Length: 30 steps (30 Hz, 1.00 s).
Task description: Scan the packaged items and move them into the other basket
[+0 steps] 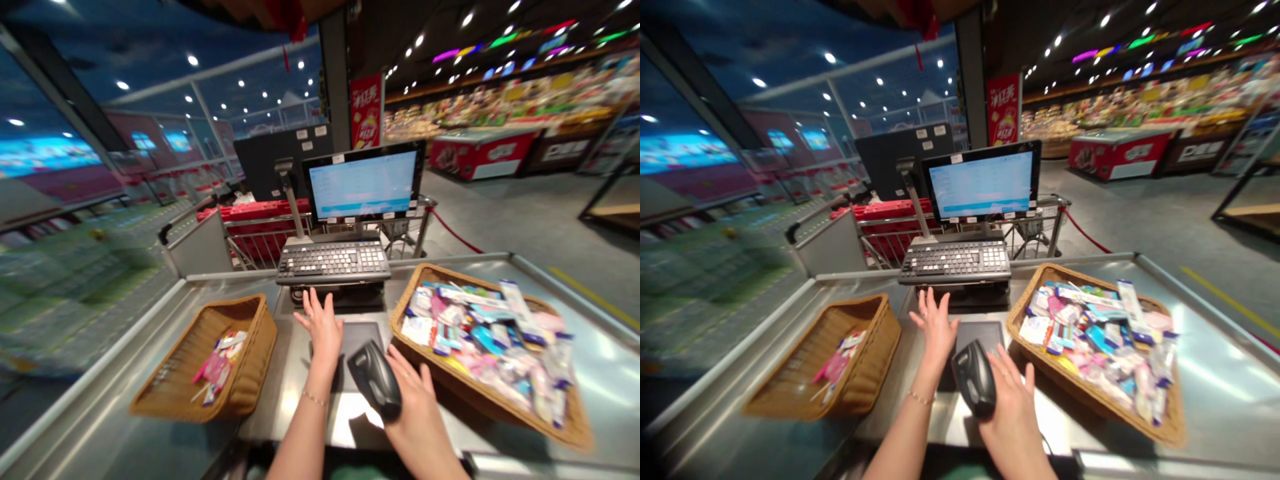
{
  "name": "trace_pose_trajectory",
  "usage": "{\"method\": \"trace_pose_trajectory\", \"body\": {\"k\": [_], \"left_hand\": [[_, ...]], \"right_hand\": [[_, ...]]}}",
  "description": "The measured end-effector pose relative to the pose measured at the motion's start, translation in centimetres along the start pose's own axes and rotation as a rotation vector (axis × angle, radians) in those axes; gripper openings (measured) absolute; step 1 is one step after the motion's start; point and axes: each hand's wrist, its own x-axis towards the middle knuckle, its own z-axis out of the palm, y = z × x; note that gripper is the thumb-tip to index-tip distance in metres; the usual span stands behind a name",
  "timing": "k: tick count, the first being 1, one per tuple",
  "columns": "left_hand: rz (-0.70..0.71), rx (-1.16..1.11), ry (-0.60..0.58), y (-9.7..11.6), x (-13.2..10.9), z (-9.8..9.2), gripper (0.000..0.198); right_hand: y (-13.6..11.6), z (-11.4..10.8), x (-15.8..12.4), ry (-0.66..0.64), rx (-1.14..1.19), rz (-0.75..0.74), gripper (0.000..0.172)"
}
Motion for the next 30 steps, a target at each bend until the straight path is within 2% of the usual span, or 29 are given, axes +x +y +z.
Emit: {"method": "trace_pose_trajectory", "body": {"k": [13, 20, 30], "left_hand": [[0.082, -0.016, -0.010, 1.7, -0.2, 1.0, 0.061], [0.120, -0.030, -0.014, 2.6, -0.2, 1.2, 0.061], [0.163, -0.052, -0.047, 4.1, -0.4, 1.3, 0.060]], "right_hand": [[0.2, -0.5, -0.6, 0.000, 0.019, 0.076, 0.062], [-0.9, -1.0, -1.0, 0.149, -0.026, 0.103, 0.061], [-0.4, -1.0, -1.5, 0.202, -0.042, 0.117, 0.060]]}}
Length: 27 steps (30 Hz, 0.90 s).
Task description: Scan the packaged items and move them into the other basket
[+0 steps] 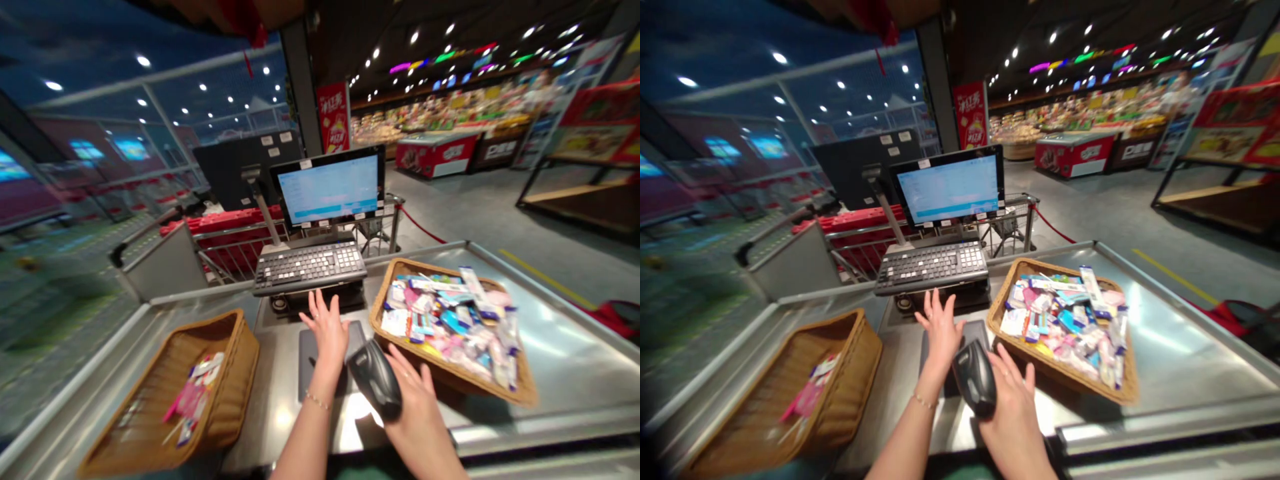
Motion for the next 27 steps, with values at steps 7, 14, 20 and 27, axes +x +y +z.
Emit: {"method": "trace_pose_trajectory", "body": {"k": [7, 14, 20, 27], "left_hand": [[0.044, -0.026, -0.016, 1.2, 0.0, 0.3, 0.059], [0.071, -0.051, -0.034, 2.1, 0.1, 0.7, 0.059], [0.102, -0.071, -0.058, 2.8, 0.0, 0.9, 0.059], [0.130, -0.089, -0.069, 3.5, 0.0, 1.2, 0.057]], "right_hand": [[0.4, 0.0, -0.3, 0.039, -0.013, 0.032, 0.059], [1.5, -0.1, -0.4, -0.008, -0.018, 0.036, 0.058], [1.7, -0.4, -0.6, 0.040, -0.048, 0.060, 0.058], [1.2, -0.7, -0.8, 0.089, -0.054, 0.083, 0.057]]}}
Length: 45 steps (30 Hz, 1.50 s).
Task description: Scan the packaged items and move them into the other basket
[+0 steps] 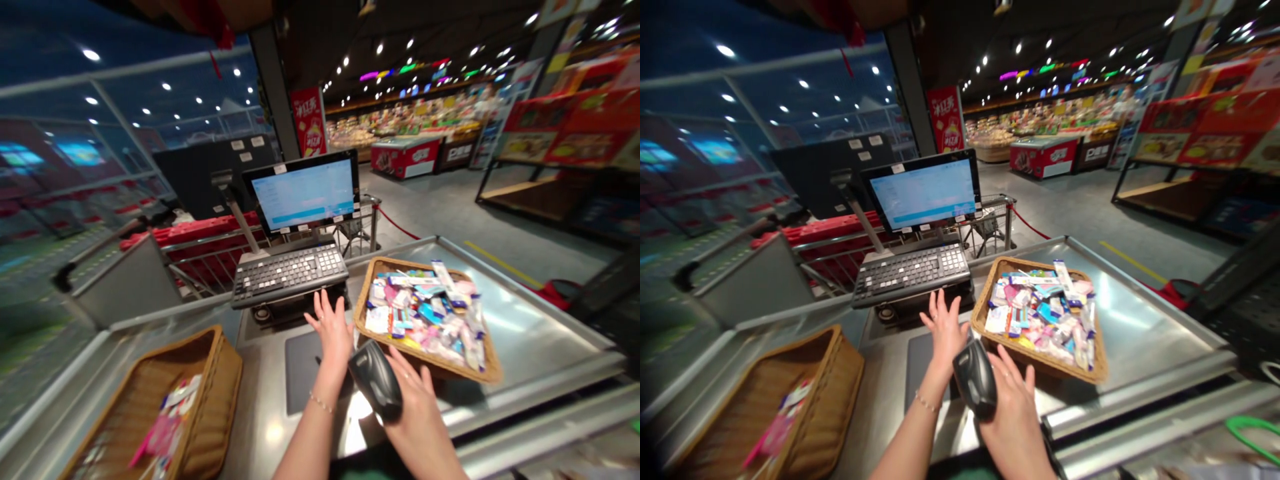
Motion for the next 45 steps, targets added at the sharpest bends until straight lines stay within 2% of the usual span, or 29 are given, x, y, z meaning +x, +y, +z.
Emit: {"method": "trace_pose_trajectory", "body": {"k": [14, 23, 28, 35, 45], "left_hand": [[0.086, -0.044, -0.078, 2.5, 0.0, 0.6, 0.057], [0.135, -0.010, -0.117, 3.9, 0.1, 0.8, 0.060], [0.166, -0.005, -0.122, 4.6, 0.1, 1.0, 0.058], [0.209, -0.009, -0.188, 6.2, 0.1, 0.7, 0.056], [0.278, -0.013, -0.245, 7.9, 0.1, 2.1, 0.062]], "right_hand": [[0.1, -1.2, -0.3, 0.027, 0.011, 0.063, 0.053], [1.8, -1.6, -0.4, -0.086, 0.044, 0.100, 0.054], [2.3, -1.7, -0.5, -0.047, 0.033, 0.102, 0.057], [2.7, -2.0, -0.6, -0.023, 0.017, 0.122, 0.060], [3.2, -2.4, -1.0, 0.009, 0.044, 0.190, 0.057]]}}
